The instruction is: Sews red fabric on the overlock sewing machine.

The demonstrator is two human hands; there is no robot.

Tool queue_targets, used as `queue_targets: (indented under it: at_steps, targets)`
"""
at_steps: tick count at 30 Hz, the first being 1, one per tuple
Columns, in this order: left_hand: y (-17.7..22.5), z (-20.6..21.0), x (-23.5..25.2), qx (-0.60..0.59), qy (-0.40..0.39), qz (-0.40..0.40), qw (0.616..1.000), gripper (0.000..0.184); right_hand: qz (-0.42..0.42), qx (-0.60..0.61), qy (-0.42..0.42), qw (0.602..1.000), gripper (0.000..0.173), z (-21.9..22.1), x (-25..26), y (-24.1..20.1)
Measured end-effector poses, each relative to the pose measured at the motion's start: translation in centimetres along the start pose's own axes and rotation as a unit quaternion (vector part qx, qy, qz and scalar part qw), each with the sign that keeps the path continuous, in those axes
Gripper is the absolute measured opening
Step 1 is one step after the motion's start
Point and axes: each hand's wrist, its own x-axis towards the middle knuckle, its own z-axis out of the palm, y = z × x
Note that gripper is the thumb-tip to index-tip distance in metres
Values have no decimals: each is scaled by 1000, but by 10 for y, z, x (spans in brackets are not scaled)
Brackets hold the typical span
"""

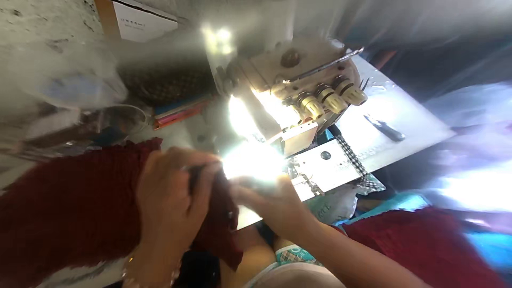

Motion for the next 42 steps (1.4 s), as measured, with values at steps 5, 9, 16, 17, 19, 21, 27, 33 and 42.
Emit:
queue_targets:
  at_steps: [5, 9, 16, 17, 19, 21, 27, 33, 42]
  targets:
    - [-3, 89, 5, 16, -60, -28, 998, 22, 22, -92, 171, 981, 22, -42, -12, 29]
    - [0, 114, -4, -2, -43, -59, 997, 27, 18, -124, 164, 978, 30, -64, -15, 35]
    - [8, 115, -3, 11, 4, -93, 996, 22, -40, -285, 70, 955, 20, -76, -15, 30]
    - [8, 114, -2, 7, 7, -98, 995, 22, -50, -318, 62, 945, 22, -77, -14, 29]
    - [7, 113, -1, 3, 5, -104, 995, 22, -67, -382, 54, 920, 25, -77, -14, 29]
    - [7, 113, -1, 5, 2, -110, 994, 22, -75, -425, 48, 901, 27, -77, -14, 28]
    - [9, 113, -3, 53, 25, -109, 992, 28, -63, -509, 34, 858, 30, -73, -11, 18]
    - [18, 104, -29, 0, 42, 2, 999, 20, -38, -496, 29, 867, 29, -75, -8, 17]
    - [15, 106, -45, 79, -13, 69, 994, 30, 6, -482, 5, 876, 31, -80, -2, 12]
